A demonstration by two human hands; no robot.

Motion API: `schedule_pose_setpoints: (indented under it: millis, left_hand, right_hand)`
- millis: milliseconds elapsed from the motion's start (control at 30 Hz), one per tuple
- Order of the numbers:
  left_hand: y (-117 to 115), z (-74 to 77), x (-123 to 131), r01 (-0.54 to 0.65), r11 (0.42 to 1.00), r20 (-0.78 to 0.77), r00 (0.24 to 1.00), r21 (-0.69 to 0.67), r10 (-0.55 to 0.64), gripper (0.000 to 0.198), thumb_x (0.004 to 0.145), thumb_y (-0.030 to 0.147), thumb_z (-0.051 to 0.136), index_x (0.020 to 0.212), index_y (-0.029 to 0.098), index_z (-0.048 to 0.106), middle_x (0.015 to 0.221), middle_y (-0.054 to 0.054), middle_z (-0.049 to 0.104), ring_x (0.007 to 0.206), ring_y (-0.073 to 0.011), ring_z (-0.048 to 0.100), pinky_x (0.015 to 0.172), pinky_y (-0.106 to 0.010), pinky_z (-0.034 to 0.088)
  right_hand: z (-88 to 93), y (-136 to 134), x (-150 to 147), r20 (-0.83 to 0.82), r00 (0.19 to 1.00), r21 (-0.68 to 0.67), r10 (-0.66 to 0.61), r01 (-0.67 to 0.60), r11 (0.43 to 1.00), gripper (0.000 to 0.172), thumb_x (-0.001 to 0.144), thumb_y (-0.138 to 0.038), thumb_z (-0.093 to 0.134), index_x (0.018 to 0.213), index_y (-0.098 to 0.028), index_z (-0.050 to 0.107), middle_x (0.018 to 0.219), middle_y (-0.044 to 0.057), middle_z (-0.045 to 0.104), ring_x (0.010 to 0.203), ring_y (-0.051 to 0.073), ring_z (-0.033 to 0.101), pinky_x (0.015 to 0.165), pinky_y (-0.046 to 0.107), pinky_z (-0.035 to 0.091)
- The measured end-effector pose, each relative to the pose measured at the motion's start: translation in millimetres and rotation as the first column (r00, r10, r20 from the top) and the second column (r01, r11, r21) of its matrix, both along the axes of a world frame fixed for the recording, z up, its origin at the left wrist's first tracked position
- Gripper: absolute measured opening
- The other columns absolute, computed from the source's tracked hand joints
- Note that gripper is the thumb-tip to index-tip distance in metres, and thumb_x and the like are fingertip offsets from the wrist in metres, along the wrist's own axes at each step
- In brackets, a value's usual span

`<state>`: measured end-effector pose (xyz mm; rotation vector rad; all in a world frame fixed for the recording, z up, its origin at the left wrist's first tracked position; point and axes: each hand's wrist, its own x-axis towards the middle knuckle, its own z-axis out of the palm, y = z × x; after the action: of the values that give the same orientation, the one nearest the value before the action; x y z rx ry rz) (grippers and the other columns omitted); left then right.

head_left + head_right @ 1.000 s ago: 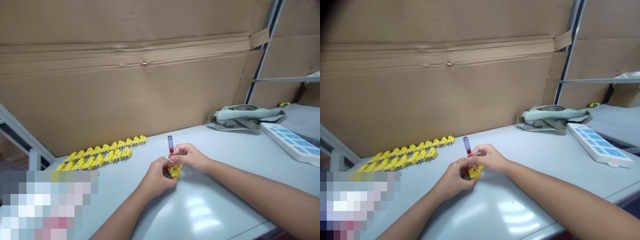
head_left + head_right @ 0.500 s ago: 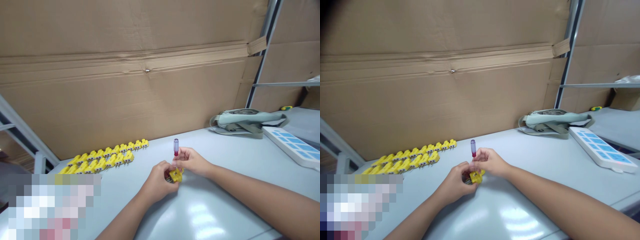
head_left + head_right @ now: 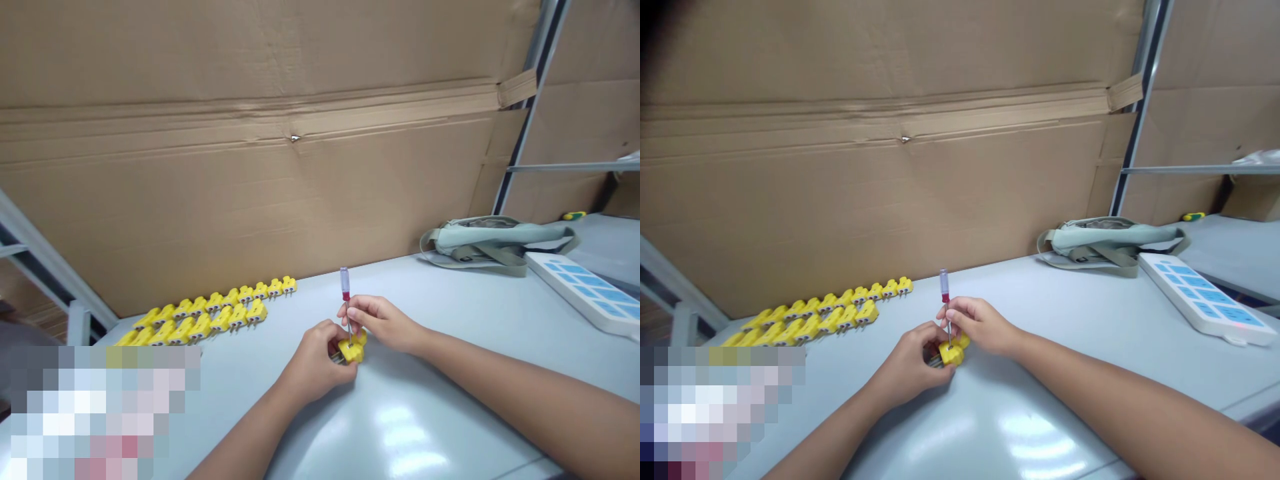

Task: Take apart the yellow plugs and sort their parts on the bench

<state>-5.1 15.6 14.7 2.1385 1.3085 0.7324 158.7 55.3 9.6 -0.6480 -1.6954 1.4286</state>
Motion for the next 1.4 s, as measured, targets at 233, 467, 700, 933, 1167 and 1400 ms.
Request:
schedule_pose_setpoints:
  millis: [233,467,700,933,1167,1400]
  left_hand:
    - [-0.4,-1.7,-0.8,0.006,0.999,-0.038,0.999,0.037,-0.004,0.017,0.060,0.016,0.060,0.077,0.018,0.058,0.075,0.000,0.054,0.064,-0.0126,0.048,0.060,-0.023,0.040]
    - [-2.7,8.8,0.9,-0.103,0.995,0.142,0.985,0.011,0.100,0.020,0.067,0.026,0.064,0.085,0.018,0.063,0.090,-0.005,0.060,0.076,-0.0164,0.055,0.073,-0.029,0.046]
    - [5.2,5.0,-2.8,-0.078,0.997,0.307,0.948,-0.023,0.081,0.013,0.072,0.029,0.063,0.070,0.018,0.068,0.078,-0.005,0.063,0.074,-0.0174,0.059,0.070,-0.029,0.046]
    - [7.8,0.7,-4.6,-0.090,0.993,0.334,0.936,-0.073,0.110,0.015,0.072,0.029,0.062,0.072,0.016,0.069,0.077,-0.005,0.063,0.074,-0.0175,0.060,0.069,-0.028,0.047]
    - [8.2,3.6,-2.6,-0.101,0.965,0.461,0.863,-0.243,0.206,0.025,0.069,0.038,0.065,0.068,0.014,0.069,0.073,-0.004,0.064,0.072,-0.0180,0.058,0.069,-0.029,0.046]
    - [7.3,7.8,-4.1,-0.042,0.969,0.468,0.870,-0.245,0.157,0.026,0.063,0.040,0.070,0.066,0.015,0.070,0.072,-0.004,0.061,0.071,-0.0179,0.057,0.067,-0.027,0.046]
  right_hand:
    - [4.1,-1.1,0.8,-0.011,0.998,0.021,-0.060,0.061,0.998,0.036,0.081,-0.050,0.051,0.087,-0.015,0.055,0.077,0.000,0.054,0.061,0.009,0.051,0.062,0.026,0.044]
    - [8.1,0.5,4.0,-0.062,0.992,0.006,-0.112,0.112,0.994,0.035,0.080,-0.050,0.052,0.087,-0.016,0.054,0.078,0.001,0.054,0.061,0.009,0.053,0.063,0.027,0.045]
    - [10.2,-1.2,3.6,-0.104,0.989,-0.013,-0.105,0.105,0.994,0.034,0.080,-0.049,0.053,0.088,-0.017,0.054,0.080,0.002,0.055,0.063,0.011,0.054,0.067,0.029,0.045]
    - [15.0,-1.2,7.5,-0.034,0.936,0.211,-0.351,0.350,0.913,0.017,0.088,-0.031,0.038,0.080,-0.018,0.046,0.072,0.001,0.051,0.070,0.013,0.049,0.071,0.030,0.042]
    - [14.7,-14.4,9.6,0.274,0.925,0.623,-0.265,0.039,0.781,0.016,0.073,-0.012,0.053,0.088,-0.019,0.054,0.083,0.003,0.052,0.072,0.014,0.047,0.065,0.026,0.041]
    - [8.2,-12.2,8.0,0.216,0.930,0.714,-0.298,0.057,0.698,0.009,0.078,-0.017,0.055,0.085,-0.021,0.060,0.081,0.004,0.063,0.073,0.015,0.057,0.063,0.026,0.045]
